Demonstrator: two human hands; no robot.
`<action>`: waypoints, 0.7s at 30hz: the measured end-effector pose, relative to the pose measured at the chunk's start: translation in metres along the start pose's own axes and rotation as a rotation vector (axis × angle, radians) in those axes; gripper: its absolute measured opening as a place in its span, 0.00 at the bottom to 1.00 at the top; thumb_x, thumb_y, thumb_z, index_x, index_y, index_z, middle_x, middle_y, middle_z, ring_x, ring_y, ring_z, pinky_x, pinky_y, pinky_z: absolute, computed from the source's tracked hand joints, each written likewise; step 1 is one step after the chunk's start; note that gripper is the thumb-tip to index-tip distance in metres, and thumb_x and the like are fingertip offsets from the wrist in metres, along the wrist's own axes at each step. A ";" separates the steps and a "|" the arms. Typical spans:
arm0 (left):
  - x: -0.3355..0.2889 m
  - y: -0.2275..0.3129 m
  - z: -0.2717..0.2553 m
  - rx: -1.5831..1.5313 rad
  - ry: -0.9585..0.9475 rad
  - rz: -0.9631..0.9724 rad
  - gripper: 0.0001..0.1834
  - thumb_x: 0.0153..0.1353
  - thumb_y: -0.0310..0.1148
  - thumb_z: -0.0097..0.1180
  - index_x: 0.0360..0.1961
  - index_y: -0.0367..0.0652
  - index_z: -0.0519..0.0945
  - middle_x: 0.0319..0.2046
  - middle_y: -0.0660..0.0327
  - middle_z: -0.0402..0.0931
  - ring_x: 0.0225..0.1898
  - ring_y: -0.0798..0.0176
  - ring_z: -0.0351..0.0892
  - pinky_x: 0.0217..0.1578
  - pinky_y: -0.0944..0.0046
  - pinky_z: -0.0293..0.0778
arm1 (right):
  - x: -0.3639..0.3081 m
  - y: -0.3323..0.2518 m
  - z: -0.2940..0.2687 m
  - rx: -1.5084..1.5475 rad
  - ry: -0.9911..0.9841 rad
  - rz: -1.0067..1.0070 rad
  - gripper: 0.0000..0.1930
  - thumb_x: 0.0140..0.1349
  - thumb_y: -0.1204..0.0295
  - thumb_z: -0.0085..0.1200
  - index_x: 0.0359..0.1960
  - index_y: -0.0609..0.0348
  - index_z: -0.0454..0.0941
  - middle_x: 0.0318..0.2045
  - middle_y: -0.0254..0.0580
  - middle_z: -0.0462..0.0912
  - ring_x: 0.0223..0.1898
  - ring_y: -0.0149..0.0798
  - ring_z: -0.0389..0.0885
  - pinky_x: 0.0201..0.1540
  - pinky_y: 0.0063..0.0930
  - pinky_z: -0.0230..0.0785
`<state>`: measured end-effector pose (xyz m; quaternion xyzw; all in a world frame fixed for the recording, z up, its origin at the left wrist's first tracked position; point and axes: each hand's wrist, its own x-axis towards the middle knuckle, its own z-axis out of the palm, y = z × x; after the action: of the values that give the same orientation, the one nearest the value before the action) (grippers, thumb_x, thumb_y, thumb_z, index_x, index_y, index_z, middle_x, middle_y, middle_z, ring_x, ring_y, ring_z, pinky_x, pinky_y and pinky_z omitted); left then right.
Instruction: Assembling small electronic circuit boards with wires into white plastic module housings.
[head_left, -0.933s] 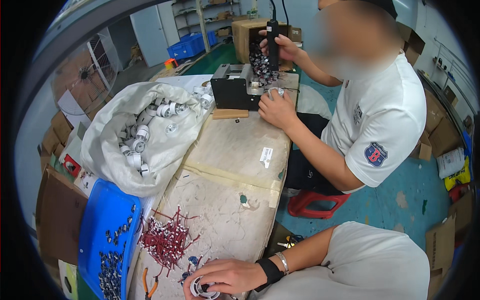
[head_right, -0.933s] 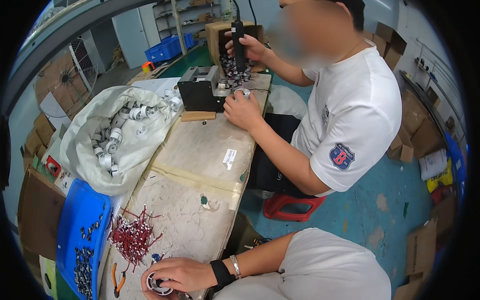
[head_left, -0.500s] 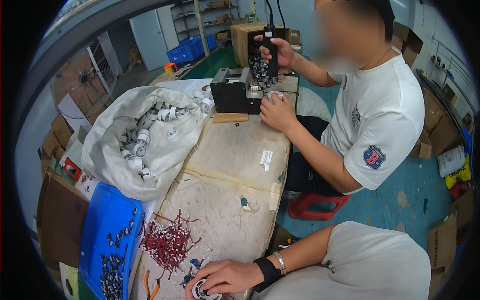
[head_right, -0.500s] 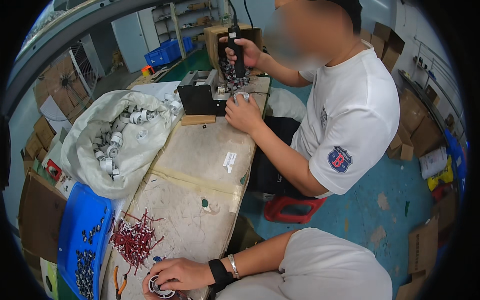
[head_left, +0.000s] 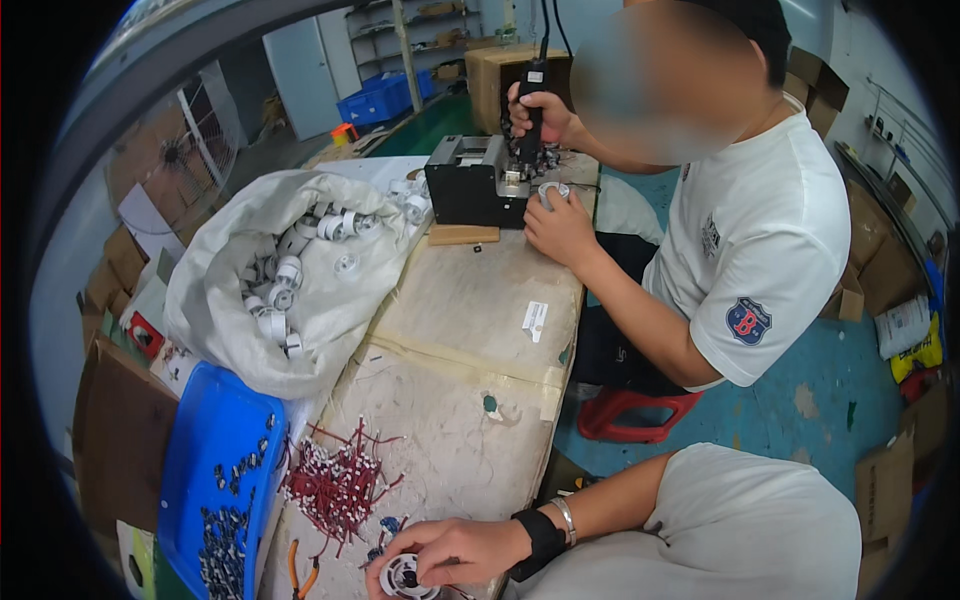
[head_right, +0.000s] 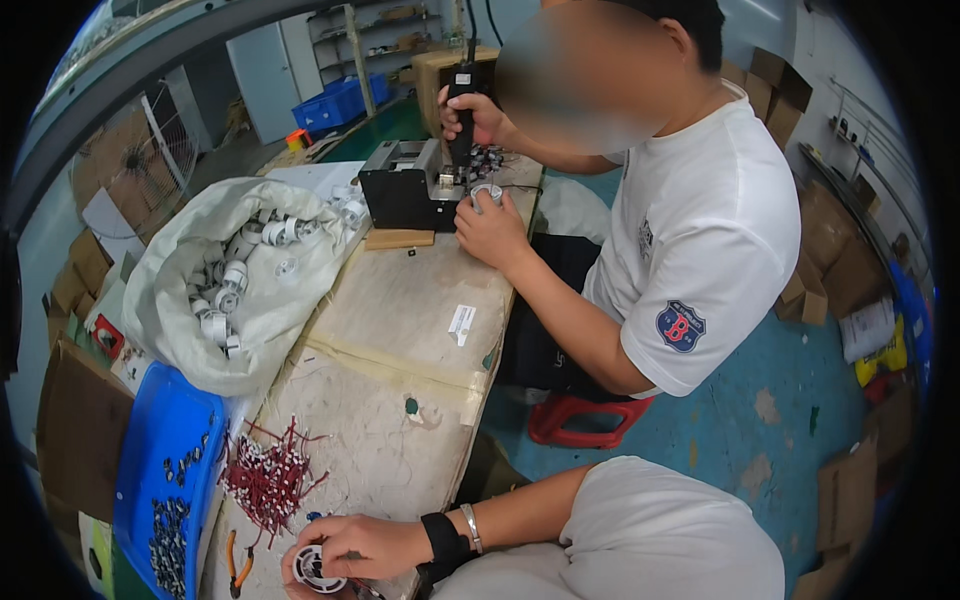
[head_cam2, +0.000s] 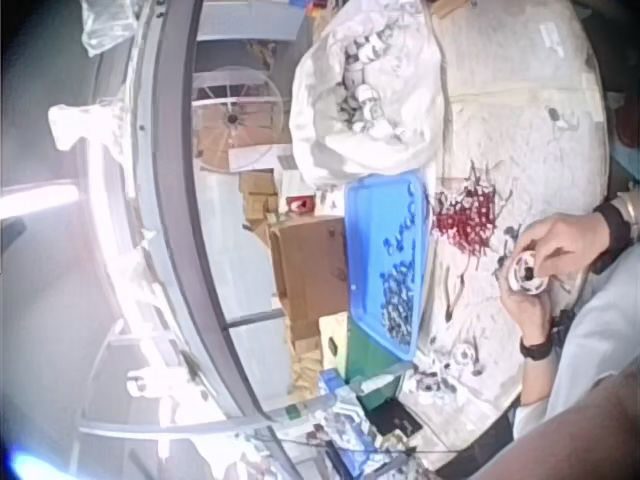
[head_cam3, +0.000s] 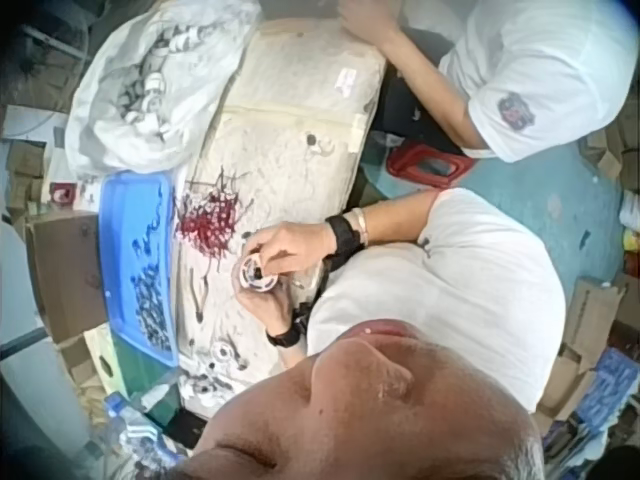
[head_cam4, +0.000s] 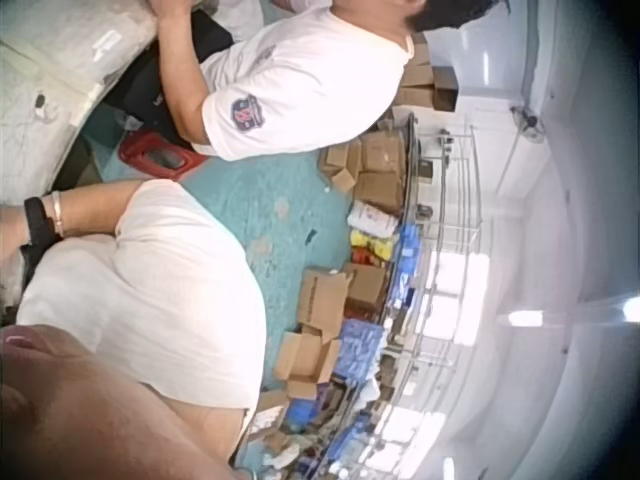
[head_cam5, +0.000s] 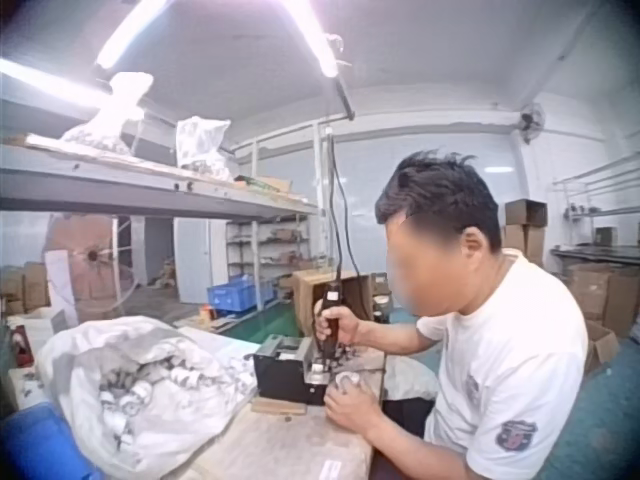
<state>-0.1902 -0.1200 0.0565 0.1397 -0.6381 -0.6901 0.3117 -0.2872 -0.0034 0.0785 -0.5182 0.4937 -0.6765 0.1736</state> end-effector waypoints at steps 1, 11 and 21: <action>-0.007 0.030 0.003 0.381 -0.077 -0.036 0.19 0.50 0.28 0.56 0.43 0.33 0.68 0.38 0.54 0.71 0.38 0.62 0.71 0.40 0.67 0.70 | 0.001 0.004 -0.002 0.098 -0.039 0.055 0.04 0.55 0.75 0.51 0.28 0.65 0.72 0.47 0.50 0.70 0.46 0.46 0.70 0.48 0.31 0.62; -0.001 0.024 0.011 -0.389 0.036 -0.180 0.36 0.51 0.59 0.49 0.45 0.32 0.67 0.39 0.57 0.71 0.40 0.66 0.73 0.42 0.68 0.69 | 0.014 -0.013 -0.022 -0.062 0.101 0.193 0.06 0.50 0.75 0.54 0.30 0.61 0.74 0.45 0.48 0.69 0.47 0.43 0.69 0.50 0.32 0.60; -0.006 0.016 0.003 -0.030 0.018 -0.163 0.28 0.50 0.48 0.56 0.43 0.35 0.68 0.38 0.56 0.73 0.38 0.64 0.74 0.39 0.66 0.72 | 0.023 -0.007 -0.013 0.061 -0.107 0.292 0.17 0.45 0.74 0.60 0.34 0.59 0.66 0.49 0.48 0.66 0.47 0.37 0.66 0.49 0.28 0.59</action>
<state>-0.1833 -0.1143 0.0715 0.1927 -0.6114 -0.7214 0.2619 -0.3057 -0.0107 0.0967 -0.4707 0.5329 -0.6302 0.3119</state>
